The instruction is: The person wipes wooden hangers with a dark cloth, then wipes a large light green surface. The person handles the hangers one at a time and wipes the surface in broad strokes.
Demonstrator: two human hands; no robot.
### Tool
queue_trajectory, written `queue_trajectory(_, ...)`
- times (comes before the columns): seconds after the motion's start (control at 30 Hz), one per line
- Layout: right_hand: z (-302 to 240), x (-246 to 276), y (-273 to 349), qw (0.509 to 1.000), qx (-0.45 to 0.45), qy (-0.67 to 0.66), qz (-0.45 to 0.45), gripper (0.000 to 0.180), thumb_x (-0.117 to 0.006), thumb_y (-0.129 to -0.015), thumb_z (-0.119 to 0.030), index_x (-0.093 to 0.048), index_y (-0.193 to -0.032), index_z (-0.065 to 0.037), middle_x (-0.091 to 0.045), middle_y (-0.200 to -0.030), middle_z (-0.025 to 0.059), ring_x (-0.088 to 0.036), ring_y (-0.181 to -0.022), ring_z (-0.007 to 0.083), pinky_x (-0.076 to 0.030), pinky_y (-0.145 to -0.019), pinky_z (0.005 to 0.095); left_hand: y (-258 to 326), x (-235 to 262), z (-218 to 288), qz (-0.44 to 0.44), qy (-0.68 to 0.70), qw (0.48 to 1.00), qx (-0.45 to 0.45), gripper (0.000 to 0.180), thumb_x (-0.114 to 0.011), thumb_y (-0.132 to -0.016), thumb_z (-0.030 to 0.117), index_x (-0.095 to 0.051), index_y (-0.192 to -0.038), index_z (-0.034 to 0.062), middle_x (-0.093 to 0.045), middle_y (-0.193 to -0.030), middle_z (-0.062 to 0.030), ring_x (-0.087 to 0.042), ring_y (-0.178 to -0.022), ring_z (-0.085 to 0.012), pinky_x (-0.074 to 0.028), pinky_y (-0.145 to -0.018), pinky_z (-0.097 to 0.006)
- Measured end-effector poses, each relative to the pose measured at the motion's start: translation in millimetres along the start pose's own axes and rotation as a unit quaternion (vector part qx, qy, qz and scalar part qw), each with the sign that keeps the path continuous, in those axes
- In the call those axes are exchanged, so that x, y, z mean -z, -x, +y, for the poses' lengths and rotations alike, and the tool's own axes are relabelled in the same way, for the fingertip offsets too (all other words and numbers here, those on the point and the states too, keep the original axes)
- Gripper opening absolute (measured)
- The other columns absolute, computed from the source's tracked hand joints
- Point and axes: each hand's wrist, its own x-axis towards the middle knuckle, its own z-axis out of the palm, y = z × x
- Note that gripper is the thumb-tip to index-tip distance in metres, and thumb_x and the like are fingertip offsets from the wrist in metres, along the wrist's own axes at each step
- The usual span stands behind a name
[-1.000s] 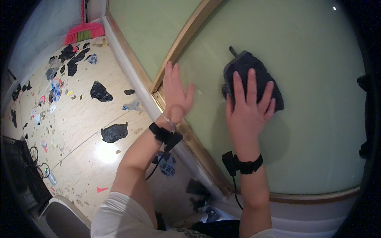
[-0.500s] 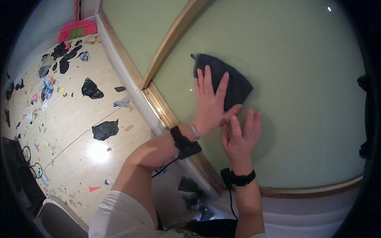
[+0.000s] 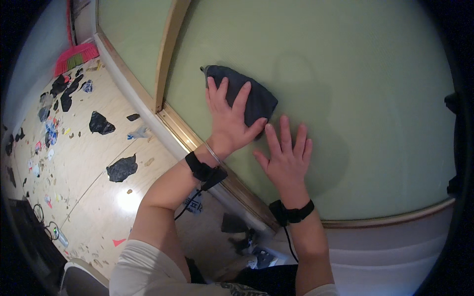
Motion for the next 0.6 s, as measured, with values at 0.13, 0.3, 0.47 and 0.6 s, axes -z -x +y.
queue_trajectory(0.13,5.2,8.5,14.6,1.000,-0.012,-0.013,-0.025,0.060,-0.039,-0.086,-0.063,-0.046,-0.134,-0.027,-0.037,-0.144,0.0022,-0.032,-0.129,0.0361,-0.025,-0.100,0.0518,8.6,-5.0,13.7,-0.014,0.012,1.000,-0.026,0.075,-0.069,-0.069,0.045,-0.043,-0.133,0.0195,-0.019,-0.142,-0.0287,-0.016,-0.127,-0.0576,-0.019,-0.100,-0.066)
queue_trajectory(0.3,10.2,14.5,35.7,0.998,-0.043,0.039,-0.006,0.061,-0.029,-0.089,-0.064,-0.049,-0.131,-0.024,-0.037,-0.144,0.0036,-0.026,-0.132,0.0360,-0.019,-0.103,0.0538,37.9,-6.5,25.7,-0.084,0.029,0.995,-0.054,0.066,-0.071,-0.068,0.047,-0.051,-0.127,0.0245,-0.020,-0.142,-0.0286,-0.020,-0.124,-0.0596,-0.021,-0.097,-0.069)
queue_trajectory(0.47,-4.9,4.3,58.3,0.992,-0.093,-0.090,0.005,0.055,-0.033,-0.090,-0.060,-0.051,-0.128,-0.025,-0.038,-0.143,0.0063,-0.023,-0.134,0.0358,-0.002,-0.107,0.0559,77.0,-8.3,18.0,-0.118,0.039,0.990,-0.062,0.068,-0.072,-0.067,0.045,-0.052,-0.126,0.0184,-0.021,-0.141,-0.0307,-0.018,-0.125,-0.0607,-0.019,-0.097,-0.071)
queue_trajectory(0.6,-17.5,-4.4,69.2,0.983,-0.115,-0.143,0.002,0.054,-0.033,-0.090,-0.059,-0.051,-0.128,-0.025,-0.038,-0.143,0.0071,-0.020,-0.136,0.0357,0.002,-0.108,0.0560,15.6,-4.0,20.2,-0.066,0.005,0.996,-0.052,0.076,-0.059,-0.074,0.050,-0.040,-0.131,0.0036,-0.013,-0.143,-0.0340,-0.013,-0.127,-0.0604,-0.015,-0.101,-0.067)
